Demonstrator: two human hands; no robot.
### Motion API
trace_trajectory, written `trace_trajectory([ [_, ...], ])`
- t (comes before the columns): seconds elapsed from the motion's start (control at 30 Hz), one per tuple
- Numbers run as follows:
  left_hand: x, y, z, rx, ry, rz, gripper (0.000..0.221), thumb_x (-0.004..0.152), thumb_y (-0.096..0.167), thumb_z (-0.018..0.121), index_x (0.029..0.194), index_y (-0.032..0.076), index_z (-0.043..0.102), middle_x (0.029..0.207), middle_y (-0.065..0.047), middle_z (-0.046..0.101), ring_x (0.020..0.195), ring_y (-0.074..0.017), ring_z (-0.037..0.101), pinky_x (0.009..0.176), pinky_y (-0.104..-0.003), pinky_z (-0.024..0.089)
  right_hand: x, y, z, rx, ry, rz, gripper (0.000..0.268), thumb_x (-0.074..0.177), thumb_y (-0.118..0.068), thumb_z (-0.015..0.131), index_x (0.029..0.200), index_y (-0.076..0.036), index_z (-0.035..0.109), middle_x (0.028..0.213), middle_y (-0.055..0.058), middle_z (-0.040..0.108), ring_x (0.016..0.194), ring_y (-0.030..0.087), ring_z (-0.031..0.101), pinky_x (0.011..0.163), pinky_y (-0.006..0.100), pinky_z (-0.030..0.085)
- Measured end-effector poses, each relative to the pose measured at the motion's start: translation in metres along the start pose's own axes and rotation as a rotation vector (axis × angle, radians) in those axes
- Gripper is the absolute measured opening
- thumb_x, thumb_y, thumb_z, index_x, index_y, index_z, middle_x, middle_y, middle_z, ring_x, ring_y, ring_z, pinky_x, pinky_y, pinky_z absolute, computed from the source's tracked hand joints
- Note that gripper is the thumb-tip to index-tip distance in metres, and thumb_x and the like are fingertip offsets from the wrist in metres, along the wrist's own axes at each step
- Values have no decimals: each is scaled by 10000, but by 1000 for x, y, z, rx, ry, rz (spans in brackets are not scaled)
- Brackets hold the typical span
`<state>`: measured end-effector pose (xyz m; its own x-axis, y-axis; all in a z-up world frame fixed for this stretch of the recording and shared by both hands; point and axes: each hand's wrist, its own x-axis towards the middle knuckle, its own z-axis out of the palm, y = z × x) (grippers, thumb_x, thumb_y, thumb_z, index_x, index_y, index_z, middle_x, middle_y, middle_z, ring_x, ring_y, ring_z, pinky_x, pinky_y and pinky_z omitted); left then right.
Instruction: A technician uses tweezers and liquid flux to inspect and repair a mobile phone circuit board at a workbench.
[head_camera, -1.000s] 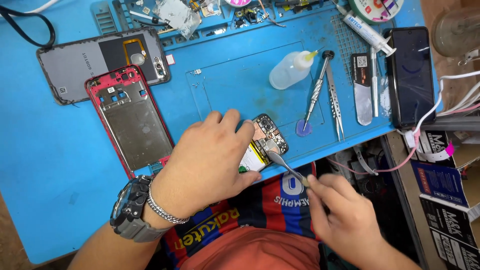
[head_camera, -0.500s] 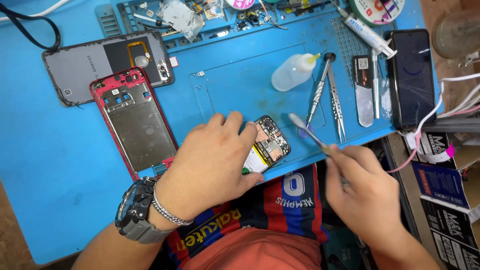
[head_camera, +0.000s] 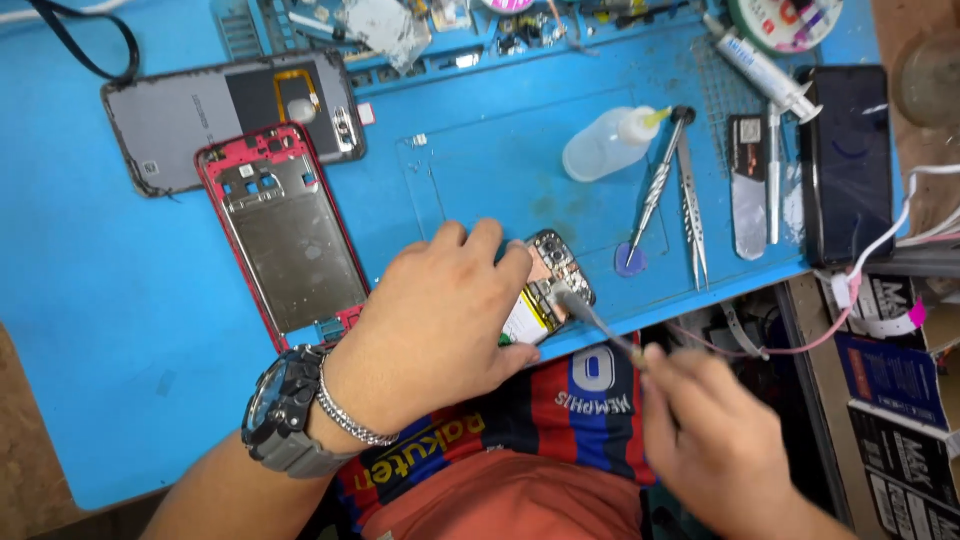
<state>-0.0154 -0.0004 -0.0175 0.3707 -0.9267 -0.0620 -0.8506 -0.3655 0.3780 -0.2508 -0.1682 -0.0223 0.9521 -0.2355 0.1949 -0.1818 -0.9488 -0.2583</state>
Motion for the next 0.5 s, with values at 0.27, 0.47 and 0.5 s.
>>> trace_trajectory([
  [0.27, 0, 2, 0, -2, -44, 0, 720, 682, 638, 898, 1092, 116, 619, 1003, -97, 583, 845, -340, 604, 588, -498, 564, -5, 15, -2, -76, 13, 103, 286, 947, -103, 735, 1232, -85, 747, 1125, 59, 705, 897, 203, 712, 671, 340, 549],
  [0.47, 2, 2, -4, 7, -77, -4, 721, 716, 645, 880, 1118, 111, 609, 1010, -95, 579, 862, -336, 598, 593, -497, 568, -5, 14, -2, -78, 18, 85, 270, 953, -103, 726, 1221, -82, 743, 1115, 52, 699, 890, 207, 716, 653, 344, 552],
  [0.5, 0, 3, -4, -1, -86, -15, 721, 724, 641, 875, 1129, 107, 608, 1006, -96, 583, 859, -336, 597, 595, -497, 567, -1, 14, -7, -123, 61, 97, 234, 980, -90, 728, 1209, -60, 763, 1103, 46, 705, 869, 185, 702, 670, 318, 533],
])
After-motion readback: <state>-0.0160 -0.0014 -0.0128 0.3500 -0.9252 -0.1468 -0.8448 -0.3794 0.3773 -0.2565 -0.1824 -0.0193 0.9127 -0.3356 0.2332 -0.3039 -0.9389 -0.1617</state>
